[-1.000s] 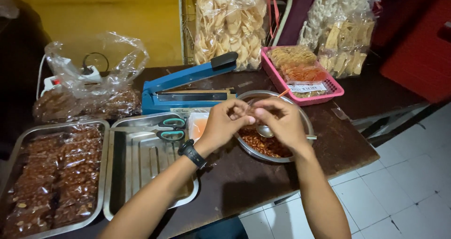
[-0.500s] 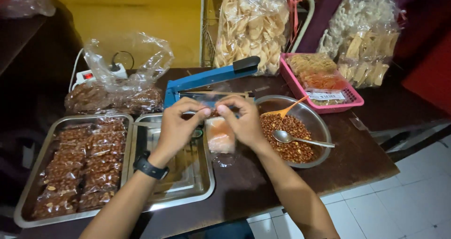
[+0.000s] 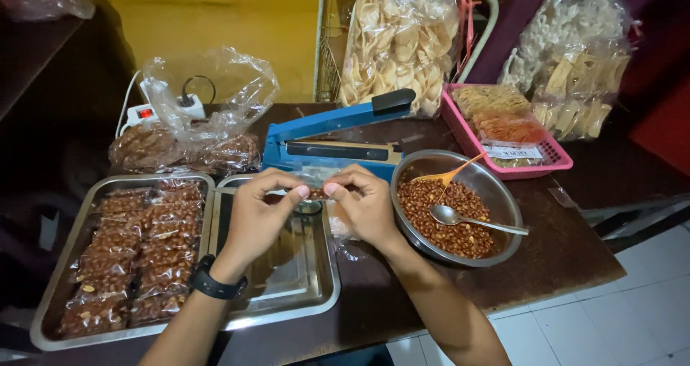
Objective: Packaging peanuts into small plastic bags using a spoon and scissors for portioning and trimming.
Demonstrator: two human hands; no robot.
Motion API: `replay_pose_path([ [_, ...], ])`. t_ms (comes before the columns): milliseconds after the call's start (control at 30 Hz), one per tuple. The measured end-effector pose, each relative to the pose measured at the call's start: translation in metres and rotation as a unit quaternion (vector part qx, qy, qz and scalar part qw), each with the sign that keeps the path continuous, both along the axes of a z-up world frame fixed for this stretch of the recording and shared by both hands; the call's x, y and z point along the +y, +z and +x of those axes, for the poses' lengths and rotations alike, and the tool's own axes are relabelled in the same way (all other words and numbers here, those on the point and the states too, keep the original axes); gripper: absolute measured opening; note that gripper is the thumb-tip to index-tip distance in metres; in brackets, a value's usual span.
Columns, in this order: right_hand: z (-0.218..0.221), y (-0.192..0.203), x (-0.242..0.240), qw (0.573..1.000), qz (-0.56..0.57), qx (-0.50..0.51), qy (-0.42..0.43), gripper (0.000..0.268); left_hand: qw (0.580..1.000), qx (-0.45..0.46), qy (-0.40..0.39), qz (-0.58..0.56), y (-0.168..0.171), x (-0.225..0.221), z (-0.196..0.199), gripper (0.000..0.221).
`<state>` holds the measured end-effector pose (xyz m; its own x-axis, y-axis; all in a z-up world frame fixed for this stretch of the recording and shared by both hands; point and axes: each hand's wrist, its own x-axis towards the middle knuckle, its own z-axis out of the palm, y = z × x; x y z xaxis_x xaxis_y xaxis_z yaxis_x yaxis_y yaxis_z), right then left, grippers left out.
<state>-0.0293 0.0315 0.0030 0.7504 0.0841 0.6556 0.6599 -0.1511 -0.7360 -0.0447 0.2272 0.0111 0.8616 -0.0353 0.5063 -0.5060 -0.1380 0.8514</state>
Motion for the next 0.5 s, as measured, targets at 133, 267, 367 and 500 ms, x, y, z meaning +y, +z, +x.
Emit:
replay_pose_path([
  [133,-0.006,0.002,-0.001,1.0,-0.016,0.005,0.003,0.007,1.0,0.003,-0.015,0.026,0.008,-0.003,-0.01,0.013],
  [267,-0.01,0.001,-0.002,0.999,-0.016,0.023,0.028,0.009,0.999,-0.024,-0.023,0.037,0.003,0.002,-0.01,0.007],
  [367,0.001,-0.011,-0.006,0.997,-0.011,0.052,0.055,0.009,0.998,0.032,-0.051,0.01,0.002,0.004,-0.007,0.005],
  [500,0.004,-0.008,-0.007,0.988,-0.007,0.113,0.107,0.012,0.983,0.153,-0.082,-0.058,-0.003,0.007,-0.006,0.014],
])
